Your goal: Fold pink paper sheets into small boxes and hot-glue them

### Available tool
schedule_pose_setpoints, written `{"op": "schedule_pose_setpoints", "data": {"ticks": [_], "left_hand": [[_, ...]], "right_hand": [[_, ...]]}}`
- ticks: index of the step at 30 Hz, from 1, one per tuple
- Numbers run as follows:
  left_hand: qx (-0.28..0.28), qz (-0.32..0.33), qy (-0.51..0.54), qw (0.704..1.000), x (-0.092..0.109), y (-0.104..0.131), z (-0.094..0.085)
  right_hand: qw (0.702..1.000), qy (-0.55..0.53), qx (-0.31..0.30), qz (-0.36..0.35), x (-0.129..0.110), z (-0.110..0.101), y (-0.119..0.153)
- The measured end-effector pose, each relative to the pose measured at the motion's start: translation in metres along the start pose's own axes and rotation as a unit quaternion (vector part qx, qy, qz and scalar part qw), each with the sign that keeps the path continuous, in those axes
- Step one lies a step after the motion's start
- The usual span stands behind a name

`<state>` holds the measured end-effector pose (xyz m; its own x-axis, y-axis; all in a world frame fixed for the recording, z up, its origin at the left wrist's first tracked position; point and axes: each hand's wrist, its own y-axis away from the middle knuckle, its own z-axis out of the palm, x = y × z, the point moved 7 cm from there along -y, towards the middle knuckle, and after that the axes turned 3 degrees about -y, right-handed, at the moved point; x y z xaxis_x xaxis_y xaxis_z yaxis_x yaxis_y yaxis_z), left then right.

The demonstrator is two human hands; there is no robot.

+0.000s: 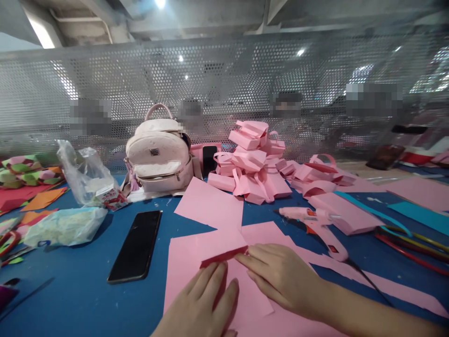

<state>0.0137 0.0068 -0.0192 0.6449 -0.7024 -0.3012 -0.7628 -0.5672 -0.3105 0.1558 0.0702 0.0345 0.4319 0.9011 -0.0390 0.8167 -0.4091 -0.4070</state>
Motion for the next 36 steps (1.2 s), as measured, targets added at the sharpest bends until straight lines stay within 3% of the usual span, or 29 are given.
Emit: {"op": "schedule_pose_setpoints", "data": {"ticks": [16, 24, 36], "left_hand": [[0.018, 0.001, -0.021, 1.000, -0.0011, 0.0016, 0.0011], [0.011, 0.002, -0.021, 1.000, -0.0005, 0.0013, 0.0015], [0.015, 0.007, -0.028, 0.999, -0.0005, 0.0003, 0.0003]], "right_hand": [[0.999, -0.011, -0.005, 0.031, 0.0038, 0.0010, 0.0010], [0.999, 0.001, 0.032, 0.039, 0.0041, -0.0055, 0.0002], [0.999, -0.002, 0.032, 0.042, 0.0053, -0.0035, 0.0013]]}}
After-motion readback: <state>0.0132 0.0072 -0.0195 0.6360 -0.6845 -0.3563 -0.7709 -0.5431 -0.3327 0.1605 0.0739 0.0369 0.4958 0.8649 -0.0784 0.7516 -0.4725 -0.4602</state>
